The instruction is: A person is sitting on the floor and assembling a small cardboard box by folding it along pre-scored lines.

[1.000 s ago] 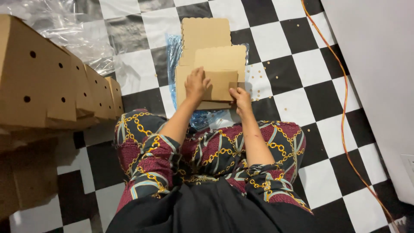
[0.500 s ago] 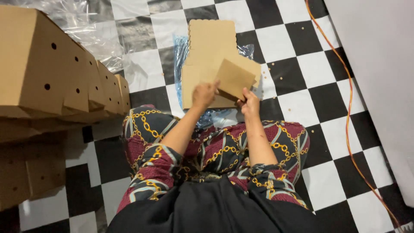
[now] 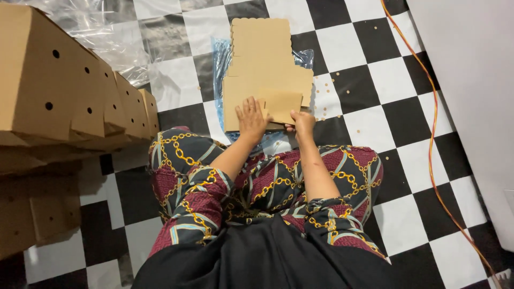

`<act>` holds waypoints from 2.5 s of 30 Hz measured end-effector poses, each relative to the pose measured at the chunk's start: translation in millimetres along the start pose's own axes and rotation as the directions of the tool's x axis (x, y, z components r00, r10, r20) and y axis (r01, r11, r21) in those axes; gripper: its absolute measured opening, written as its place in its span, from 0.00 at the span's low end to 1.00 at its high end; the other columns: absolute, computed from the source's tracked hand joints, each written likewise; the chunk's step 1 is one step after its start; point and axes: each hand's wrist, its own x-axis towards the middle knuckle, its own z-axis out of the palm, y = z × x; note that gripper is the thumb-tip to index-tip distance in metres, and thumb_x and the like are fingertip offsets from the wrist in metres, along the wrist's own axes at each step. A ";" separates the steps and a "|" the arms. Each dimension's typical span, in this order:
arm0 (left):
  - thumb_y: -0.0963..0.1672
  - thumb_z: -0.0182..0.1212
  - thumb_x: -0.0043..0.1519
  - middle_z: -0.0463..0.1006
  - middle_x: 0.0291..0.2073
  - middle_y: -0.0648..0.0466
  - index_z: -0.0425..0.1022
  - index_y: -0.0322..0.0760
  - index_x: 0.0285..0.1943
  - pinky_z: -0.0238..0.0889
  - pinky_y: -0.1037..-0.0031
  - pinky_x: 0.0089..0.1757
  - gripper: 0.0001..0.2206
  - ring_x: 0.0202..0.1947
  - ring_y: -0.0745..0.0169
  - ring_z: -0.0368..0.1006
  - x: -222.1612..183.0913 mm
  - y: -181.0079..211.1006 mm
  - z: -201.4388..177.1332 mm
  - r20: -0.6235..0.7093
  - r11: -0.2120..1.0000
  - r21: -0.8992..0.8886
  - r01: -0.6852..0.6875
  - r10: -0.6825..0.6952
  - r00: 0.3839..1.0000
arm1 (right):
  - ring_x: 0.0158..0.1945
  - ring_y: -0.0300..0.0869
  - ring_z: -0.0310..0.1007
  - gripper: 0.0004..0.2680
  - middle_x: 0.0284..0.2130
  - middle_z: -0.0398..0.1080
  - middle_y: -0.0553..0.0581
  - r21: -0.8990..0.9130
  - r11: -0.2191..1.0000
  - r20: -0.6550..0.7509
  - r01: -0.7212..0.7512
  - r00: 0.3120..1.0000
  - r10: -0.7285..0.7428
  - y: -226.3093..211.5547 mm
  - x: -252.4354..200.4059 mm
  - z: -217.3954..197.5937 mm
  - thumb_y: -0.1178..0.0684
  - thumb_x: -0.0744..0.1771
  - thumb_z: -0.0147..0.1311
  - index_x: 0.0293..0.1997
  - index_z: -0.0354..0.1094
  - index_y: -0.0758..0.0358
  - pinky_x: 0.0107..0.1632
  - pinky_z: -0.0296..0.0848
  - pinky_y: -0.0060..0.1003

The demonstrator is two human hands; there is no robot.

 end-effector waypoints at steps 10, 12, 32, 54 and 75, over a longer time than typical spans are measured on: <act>0.70 0.51 0.53 0.41 0.79 0.34 0.45 0.27 0.80 0.12 0.32 0.67 0.58 0.78 0.32 0.31 1.6 -0.7 -10.3 0.214 0.977 0.090 -0.193 0.171 0.962 | 0.16 0.56 0.76 0.10 0.19 0.72 0.75 -0.428 0.903 0.034 0.036 0.999 -0.024 -51.0 -24.6 0.6 0.52 0.65 0.61 0.38 0.73 0.73 0.14 0.78 0.43; 0.70 0.47 0.55 0.40 0.80 0.41 0.46 0.32 0.81 0.16 0.27 0.66 0.54 0.79 0.35 0.31 13.1 0.3 -14.2 0.259 0.978 0.038 -0.205 0.189 0.947 | 0.17 0.52 0.76 0.13 0.14 0.72 0.69 -0.687 0.722 0.093 0.078 0.996 -0.019 -59.9 -25.4 1.2 0.46 0.66 0.57 0.36 0.74 0.70 0.18 0.76 0.40; 0.50 0.84 0.39 0.69 0.50 0.55 0.70 0.52 0.61 0.47 0.50 0.60 0.38 0.53 0.53 0.68 84.8 -9.8 4.9 -0.033 0.925 -0.062 -0.374 0.373 0.927 | 0.39 0.47 0.81 0.09 0.33 0.78 0.50 -0.805 0.591 -0.142 0.052 0.950 -0.277 -58.2 40.7 -12.9 0.43 0.66 0.58 0.48 0.74 0.49 0.46 0.78 0.45; 0.52 0.69 0.60 0.56 0.77 0.59 0.60 0.56 0.77 0.45 0.35 0.65 0.34 0.77 0.46 0.48 49.8 -14.0 10.0 0.309 0.890 0.079 -0.450 0.407 0.860 | 0.58 0.63 0.72 0.24 0.52 0.70 0.69 -0.779 0.484 0.195 0.398 0.888 -0.417 -69.8 -1.7 13.4 0.60 0.60 0.67 0.63 0.66 0.66 0.62 0.72 0.52; 0.51 0.77 0.53 0.49 0.79 0.45 0.56 0.47 0.79 0.43 0.35 0.66 0.44 0.78 0.38 0.43 48.2 -1.6 -23.0 0.343 0.973 -0.003 -0.229 0.216 0.914 | 0.61 0.65 0.67 0.22 0.56 0.60 0.68 -0.900 0.017 0.427 0.436 0.888 -0.171 -104.9 9.8 55.3 0.48 0.71 0.47 0.76 0.49 0.56 0.58 0.70 0.62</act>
